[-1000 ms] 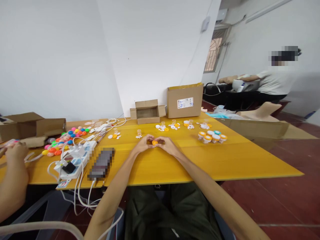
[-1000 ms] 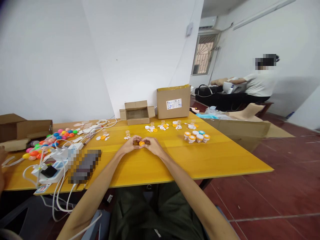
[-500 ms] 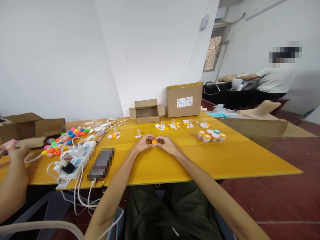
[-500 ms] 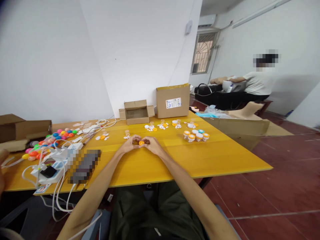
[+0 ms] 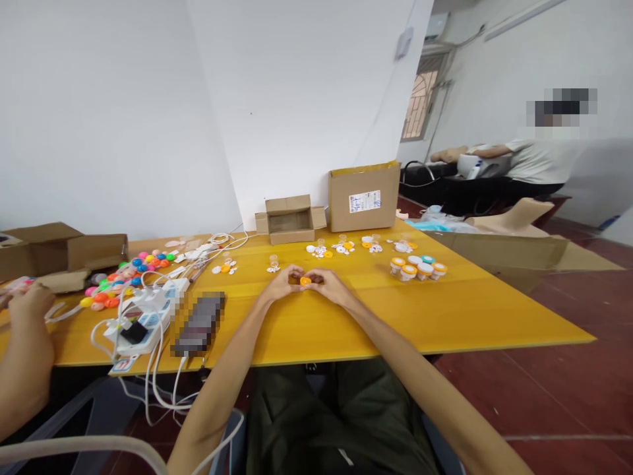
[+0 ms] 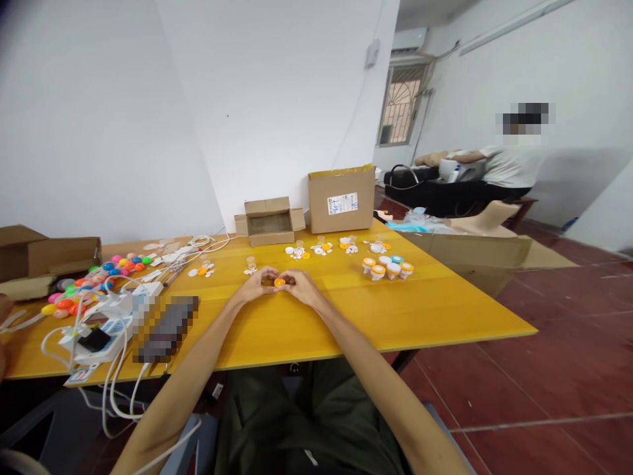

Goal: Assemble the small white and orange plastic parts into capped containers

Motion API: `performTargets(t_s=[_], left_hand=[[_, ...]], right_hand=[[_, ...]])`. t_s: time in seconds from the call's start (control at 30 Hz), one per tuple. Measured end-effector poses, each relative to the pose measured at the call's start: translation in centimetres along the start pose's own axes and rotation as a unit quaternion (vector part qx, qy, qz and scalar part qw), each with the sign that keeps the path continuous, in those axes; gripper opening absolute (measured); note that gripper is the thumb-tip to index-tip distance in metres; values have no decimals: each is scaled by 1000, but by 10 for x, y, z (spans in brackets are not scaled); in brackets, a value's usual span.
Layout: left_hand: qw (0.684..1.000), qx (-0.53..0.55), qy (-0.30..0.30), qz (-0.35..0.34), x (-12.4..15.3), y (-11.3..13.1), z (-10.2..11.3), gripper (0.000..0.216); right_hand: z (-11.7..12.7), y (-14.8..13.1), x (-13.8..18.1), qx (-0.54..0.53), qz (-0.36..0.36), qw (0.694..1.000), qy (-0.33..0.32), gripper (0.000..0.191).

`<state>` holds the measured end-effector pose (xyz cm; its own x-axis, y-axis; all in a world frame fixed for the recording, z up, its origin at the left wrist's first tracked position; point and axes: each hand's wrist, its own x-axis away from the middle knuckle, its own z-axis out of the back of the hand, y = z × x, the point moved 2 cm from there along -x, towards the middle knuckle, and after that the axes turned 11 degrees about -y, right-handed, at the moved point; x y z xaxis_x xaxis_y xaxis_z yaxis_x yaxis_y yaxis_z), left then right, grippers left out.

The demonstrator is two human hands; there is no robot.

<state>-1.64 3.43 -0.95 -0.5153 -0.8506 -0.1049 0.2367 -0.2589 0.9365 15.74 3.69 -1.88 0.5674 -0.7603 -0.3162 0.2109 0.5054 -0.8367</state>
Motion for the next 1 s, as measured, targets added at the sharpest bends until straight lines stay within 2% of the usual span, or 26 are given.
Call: performTargets(t_s=[0.37,1.0], left_hand=[[1000,-6,6,-3,1,3,1,45],[1000,-11,6,4,2,5,1,43]], right_hand=[[1,2,0,31,12,999,-10,21],[1,2,0,19,9,1000,-8,19]])
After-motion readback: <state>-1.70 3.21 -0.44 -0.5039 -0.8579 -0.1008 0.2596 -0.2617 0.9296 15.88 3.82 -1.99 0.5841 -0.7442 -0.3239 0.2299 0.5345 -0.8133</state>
